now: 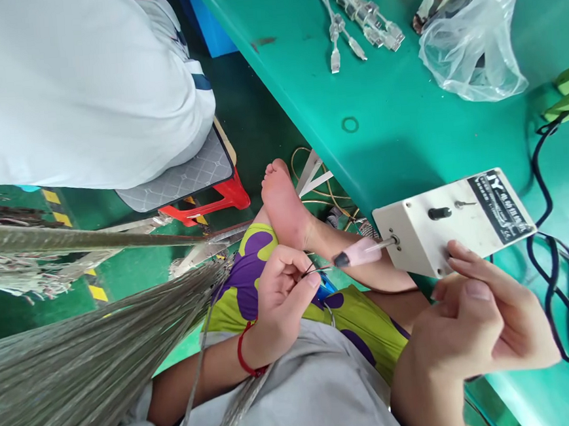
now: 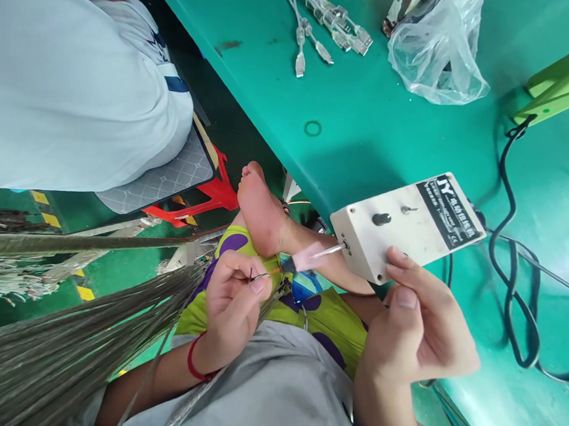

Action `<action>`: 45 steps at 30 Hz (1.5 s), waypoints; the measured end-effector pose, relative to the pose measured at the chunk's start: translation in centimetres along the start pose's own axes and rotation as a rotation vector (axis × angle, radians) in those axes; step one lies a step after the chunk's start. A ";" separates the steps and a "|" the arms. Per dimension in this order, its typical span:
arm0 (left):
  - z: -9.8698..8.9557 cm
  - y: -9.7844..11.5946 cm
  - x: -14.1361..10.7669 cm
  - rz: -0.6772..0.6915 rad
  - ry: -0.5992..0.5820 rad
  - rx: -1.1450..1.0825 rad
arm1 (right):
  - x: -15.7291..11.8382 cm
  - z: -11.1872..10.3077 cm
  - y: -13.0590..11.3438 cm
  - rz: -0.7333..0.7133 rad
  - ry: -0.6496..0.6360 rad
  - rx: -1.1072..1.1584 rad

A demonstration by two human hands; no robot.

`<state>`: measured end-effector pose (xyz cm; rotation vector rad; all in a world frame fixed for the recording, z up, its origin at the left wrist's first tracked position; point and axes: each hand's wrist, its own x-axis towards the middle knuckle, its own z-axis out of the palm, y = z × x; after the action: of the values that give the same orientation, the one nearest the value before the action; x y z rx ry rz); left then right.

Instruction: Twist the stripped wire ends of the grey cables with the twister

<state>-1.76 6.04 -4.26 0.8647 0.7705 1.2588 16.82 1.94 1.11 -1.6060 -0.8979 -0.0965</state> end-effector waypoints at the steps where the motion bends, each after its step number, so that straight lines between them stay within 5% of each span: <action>1: 0.1 0.1 0.1 0.005 0.020 -0.009 | 0.2 0.2 -0.1 -0.029 0.079 0.013; 6: 0.2 0.7 0.3 0.120 0.020 -0.045 | -1.3 0.1 -0.6 -0.169 0.130 0.147; 9: 0.1 0.9 -0.1 0.188 -0.050 -0.039 | -3.4 -0.4 -1.4 -0.224 -0.151 0.269; 12: 0.1 1.2 -0.4 0.237 -0.172 -0.002 | -4.9 -0.3 -2.6 0.084 -0.613 0.356; 14: 0.3 1.5 -0.5 0.248 -0.270 0.022 | -5.4 0.2 -3.0 0.318 -0.707 0.433; 18: 0.2 1.7 -0.6 0.246 -0.355 0.073 | -5.7 0.7 -2.8 0.553 -0.635 0.602; 28: -0.2 1.4 -0.7 0.223 -0.354 0.176 | -5.0 1.2 -2.4 0.549 -0.595 0.667; 40: 0.4 2.5 0.9 0.390 -0.497 0.235 | -4.5 1.5 -3.1 0.676 -0.629 0.695; 45: 0.6 2.3 0.7 0.397 -0.426 0.211 | -4.4 1.6 -3.0 0.619 -0.595 0.615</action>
<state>-2.26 6.85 -1.95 1.4556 0.4017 1.2838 11.31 1.12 0.78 -1.2574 -0.7200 1.0390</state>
